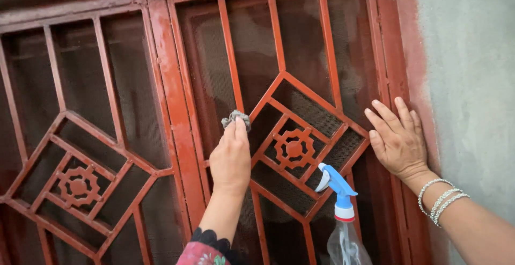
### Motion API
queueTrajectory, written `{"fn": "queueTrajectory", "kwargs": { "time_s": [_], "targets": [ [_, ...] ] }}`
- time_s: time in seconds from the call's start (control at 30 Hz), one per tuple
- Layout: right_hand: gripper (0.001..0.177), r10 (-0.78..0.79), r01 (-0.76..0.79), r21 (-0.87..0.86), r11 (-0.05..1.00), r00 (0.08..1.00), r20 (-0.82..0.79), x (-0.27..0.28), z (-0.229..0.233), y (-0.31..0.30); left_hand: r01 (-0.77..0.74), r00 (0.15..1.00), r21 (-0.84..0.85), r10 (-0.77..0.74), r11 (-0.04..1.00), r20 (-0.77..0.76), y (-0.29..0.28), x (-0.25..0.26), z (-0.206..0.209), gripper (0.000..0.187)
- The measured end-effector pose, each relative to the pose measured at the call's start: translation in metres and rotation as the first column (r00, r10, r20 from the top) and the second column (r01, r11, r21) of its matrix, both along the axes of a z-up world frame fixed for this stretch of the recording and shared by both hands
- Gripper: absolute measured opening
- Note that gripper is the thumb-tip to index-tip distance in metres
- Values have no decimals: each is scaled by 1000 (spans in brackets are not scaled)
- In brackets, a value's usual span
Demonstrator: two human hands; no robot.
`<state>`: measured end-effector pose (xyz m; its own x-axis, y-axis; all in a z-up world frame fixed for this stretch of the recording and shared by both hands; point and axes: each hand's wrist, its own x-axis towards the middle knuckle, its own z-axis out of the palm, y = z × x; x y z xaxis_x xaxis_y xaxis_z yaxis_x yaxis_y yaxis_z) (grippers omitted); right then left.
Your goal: Cleaning a decorative window grill with a cloth.
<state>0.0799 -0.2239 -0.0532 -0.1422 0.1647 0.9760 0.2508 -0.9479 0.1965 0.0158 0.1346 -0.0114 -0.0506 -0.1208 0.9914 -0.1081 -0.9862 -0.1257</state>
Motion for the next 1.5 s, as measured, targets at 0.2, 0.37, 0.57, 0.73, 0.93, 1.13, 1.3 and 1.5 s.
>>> {"fn": "queueTrajectory", "kwargs": {
  "time_s": [0.2, 0.37, 0.57, 0.73, 0.93, 1.13, 1.3, 1.5],
  "targets": [
    [47, 10, -10, 2, 1000, 1000, -1, -1, 0, 2, -74, 997, -13, 74, 997, 19, 21, -13, -18, 29],
    [48, 9, -9, 4, 1000, 1000, 4, -1, 1, 2, -97, 994, 30, 99, 995, -53, 40, -27, -30, 32],
    [47, 24, -25, 9, 1000, 999, 23, -2, 1, 1, 51, 984, 10, -49, 999, -170, 50, -48, -7, 24],
    [48, 4, -5, 16, 1000, 999, 33, 1, 2, 1, 108, 989, 150, -121, 983, 80, 55, -50, 66, 30],
    [48, -14, 14, 17, 1000, 1000, 24, 1, 3, 1, 75, 981, 186, -106, 980, 162, 52, -22, 171, 32],
    [47, -14, 14, 20, 1000, 1000, 22, 2, 2, 0, 115, 983, 184, -139, 976, 124, 49, 11, 185, 39],
    [46, -1, 1, 9, 1000, 1000, 30, 3, 2, -1, 138, 984, 135, -151, 981, 96, 51, 19, 159, 39],
    [46, -6, 6, 20, 1000, 1000, 26, 1, 1, 3, 54, 988, 236, -86, 970, 127, 54, 17, 119, 34]
  ]
}}
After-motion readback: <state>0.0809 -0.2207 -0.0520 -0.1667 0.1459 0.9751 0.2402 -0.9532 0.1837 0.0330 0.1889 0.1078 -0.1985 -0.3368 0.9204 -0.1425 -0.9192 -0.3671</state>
